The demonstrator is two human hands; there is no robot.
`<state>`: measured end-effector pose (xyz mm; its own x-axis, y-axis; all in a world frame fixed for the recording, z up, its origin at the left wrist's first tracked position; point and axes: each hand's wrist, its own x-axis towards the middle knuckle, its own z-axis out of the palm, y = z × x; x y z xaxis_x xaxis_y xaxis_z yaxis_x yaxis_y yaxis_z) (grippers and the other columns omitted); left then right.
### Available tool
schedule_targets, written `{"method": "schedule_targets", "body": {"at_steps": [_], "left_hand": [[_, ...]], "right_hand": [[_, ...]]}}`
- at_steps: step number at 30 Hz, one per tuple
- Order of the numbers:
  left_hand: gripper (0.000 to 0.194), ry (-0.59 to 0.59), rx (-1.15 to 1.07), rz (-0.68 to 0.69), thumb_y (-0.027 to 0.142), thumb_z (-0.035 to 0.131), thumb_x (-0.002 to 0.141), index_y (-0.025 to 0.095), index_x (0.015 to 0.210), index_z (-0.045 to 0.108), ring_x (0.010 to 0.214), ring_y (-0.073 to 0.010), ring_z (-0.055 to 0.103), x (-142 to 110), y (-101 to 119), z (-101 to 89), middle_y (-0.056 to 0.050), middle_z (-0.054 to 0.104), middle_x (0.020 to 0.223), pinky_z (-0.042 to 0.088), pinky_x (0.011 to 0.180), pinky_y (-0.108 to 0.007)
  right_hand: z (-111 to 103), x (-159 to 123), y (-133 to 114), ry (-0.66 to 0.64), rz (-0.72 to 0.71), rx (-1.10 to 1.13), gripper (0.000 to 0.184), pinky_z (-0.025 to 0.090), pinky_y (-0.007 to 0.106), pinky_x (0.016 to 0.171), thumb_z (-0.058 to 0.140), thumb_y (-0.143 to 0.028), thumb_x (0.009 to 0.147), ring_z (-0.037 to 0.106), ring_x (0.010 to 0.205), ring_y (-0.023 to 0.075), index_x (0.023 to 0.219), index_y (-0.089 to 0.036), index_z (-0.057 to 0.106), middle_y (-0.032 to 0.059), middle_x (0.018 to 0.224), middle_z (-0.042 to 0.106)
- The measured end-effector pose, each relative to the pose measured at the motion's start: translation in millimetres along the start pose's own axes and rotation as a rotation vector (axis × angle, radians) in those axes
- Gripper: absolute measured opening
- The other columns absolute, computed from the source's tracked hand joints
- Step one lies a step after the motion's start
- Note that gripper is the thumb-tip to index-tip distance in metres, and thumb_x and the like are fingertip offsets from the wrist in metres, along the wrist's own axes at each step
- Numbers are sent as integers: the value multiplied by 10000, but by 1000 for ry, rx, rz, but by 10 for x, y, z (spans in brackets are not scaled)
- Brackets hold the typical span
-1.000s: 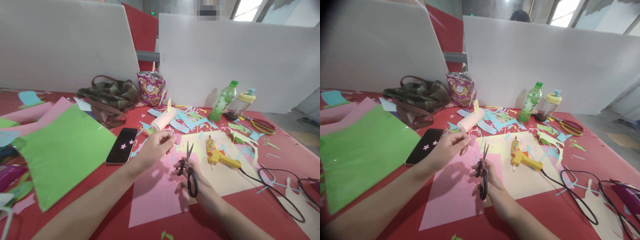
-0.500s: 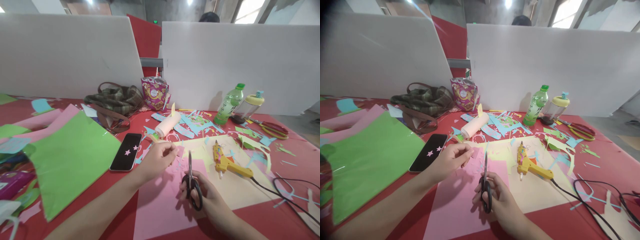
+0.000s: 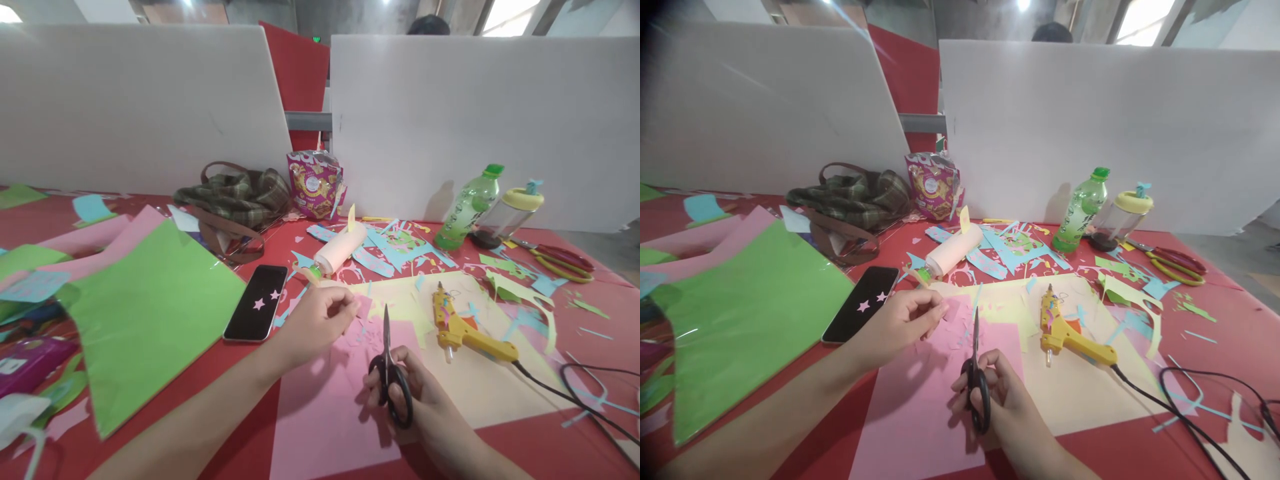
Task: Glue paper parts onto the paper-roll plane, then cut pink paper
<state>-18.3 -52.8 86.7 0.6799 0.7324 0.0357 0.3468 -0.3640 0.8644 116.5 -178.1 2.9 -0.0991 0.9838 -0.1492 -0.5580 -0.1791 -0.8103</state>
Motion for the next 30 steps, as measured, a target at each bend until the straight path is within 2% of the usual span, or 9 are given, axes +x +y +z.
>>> {"method": "schedule_targets", "body": {"at_steps": [5, 8, 13, 15, 17, 18, 25, 30], "left_hand": [[263, 1, 21, -4, 259, 381, 774, 155, 534, 400, 457, -57, 359, -8, 37, -1, 51, 378, 486, 313, 453, -186], [262, 9, 28, 1, 262, 388, 765, 154, 526, 409, 451, -58, 347, -13, 56, -1, 54, 360, 476, 310, 445, -185], [255, -13, 29, -9, 268, 390, 771, 153, 546, 427, 463, -60, 356, -19, 55, -7, 50, 374, 494, 309, 447, -184], [249, -15, 33, -13, 267, 390, 775, 154, 555, 420, 464, -58, 353, -23, 55, -12, 54, 367, 494, 305, 453, -183], [249, -15, 40, -17, 268, 391, 778, 155, 557, 413, 466, -59, 348, -26, 57, -13, 55, 359, 495, 299, 456, -184], [252, -17, 44, -20, 273, 391, 780, 155, 558, 412, 469, -59, 345, -29, 58, -11, 54, 355, 497, 297, 457, -185], [271, -38, 64, -21, 296, 386, 788, 150, 561, 412, 510, -64, 324, -38, 47, 21, 50, 337, 544, 286, 488, -189], [264, -65, 22, -39, 293, 378, 791, 155, 566, 394, 498, -65, 309, -49, 49, 38, 54, 330, 531, 269, 473, -188]], "right_hand": [[-1, -5, -7, -37, 15, 9, 319, 427, 205, 414, 601, -305, 716, 543, 551, 105, 802, -228, 303, -14, 722, 523], [14, -18, -37, -31, 11, 27, 342, 432, 207, 467, 627, -300, 695, 515, 567, 85, 803, -227, 311, -30, 699, 501], [58, -47, -105, -32, 81, -8, 368, 370, 167, 370, 619, -391, 672, 517, 540, 101, 819, -247, 313, -19, 731, 480], [83, -53, -151, -48, 53, -14, 453, 369, 174, 380, 653, -458, 596, 517, 578, 113, 832, -247, 328, -4, 777, 473], [105, -59, -202, -40, 17, -58, 486, 404, 200, 510, 657, -500, 560, 509, 753, 146, 840, -229, 366, 21, 833, 472], [111, -62, -223, -55, 15, -62, 492, 403, 204, 530, 649, -517, 556, 496, 775, 147, 849, -230, 377, 27, 856, 470], [27, -73, -206, -172, 54, -57, 538, 420, 253, 506, 645, -525, 552, 469, 599, 88, 949, -269, 387, 48, 1025, 410], [4, -49, -152, -165, -46, -40, 471, 450, 295, 585, 657, -466, 574, 436, 817, 169, 913, -254, 409, 58, 1009, 390]]}}
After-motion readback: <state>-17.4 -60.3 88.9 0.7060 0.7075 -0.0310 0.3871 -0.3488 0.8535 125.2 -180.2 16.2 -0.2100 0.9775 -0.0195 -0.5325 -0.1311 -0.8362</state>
